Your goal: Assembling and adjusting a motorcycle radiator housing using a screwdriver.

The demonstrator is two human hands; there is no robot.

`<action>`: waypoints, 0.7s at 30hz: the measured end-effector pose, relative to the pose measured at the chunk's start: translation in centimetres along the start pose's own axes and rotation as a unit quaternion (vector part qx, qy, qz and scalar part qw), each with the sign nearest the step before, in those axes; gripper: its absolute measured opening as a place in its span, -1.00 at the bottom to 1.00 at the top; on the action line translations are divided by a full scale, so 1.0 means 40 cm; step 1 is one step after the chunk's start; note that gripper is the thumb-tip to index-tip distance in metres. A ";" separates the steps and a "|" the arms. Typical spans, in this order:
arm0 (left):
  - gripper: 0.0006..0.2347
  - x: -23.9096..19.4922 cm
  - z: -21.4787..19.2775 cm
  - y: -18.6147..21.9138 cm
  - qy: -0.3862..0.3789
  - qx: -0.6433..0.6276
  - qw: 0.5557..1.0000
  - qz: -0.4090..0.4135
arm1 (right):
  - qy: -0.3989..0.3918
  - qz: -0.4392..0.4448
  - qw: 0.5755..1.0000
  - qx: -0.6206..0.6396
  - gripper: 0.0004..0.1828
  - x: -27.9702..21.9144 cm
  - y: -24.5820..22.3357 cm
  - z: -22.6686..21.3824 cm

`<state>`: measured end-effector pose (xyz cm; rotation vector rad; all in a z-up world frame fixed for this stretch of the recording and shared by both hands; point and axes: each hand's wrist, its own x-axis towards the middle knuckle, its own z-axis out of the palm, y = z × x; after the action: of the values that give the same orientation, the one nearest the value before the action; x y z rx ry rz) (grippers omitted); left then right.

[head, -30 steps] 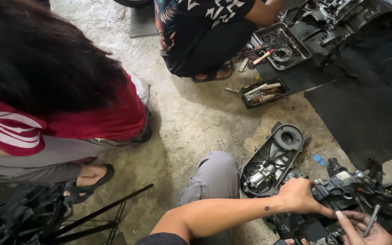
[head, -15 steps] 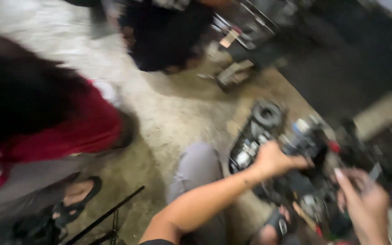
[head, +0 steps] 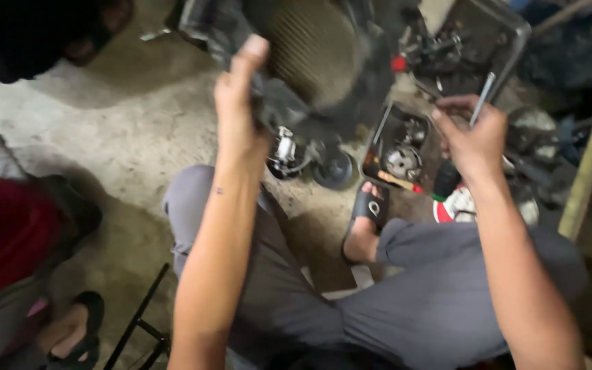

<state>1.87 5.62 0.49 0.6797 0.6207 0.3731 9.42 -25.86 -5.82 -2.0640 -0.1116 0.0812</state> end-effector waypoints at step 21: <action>-0.34 0.017 -0.052 -0.023 -0.201 -0.235 0.950 -0.032 | 0.060 0.297 0.932 -0.198 -0.86 0.035 1.078 0.281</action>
<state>1.14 6.27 -1.69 0.2620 0.1500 0.2955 11.56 -36.27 -49.11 -2.4342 0.6259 0.3260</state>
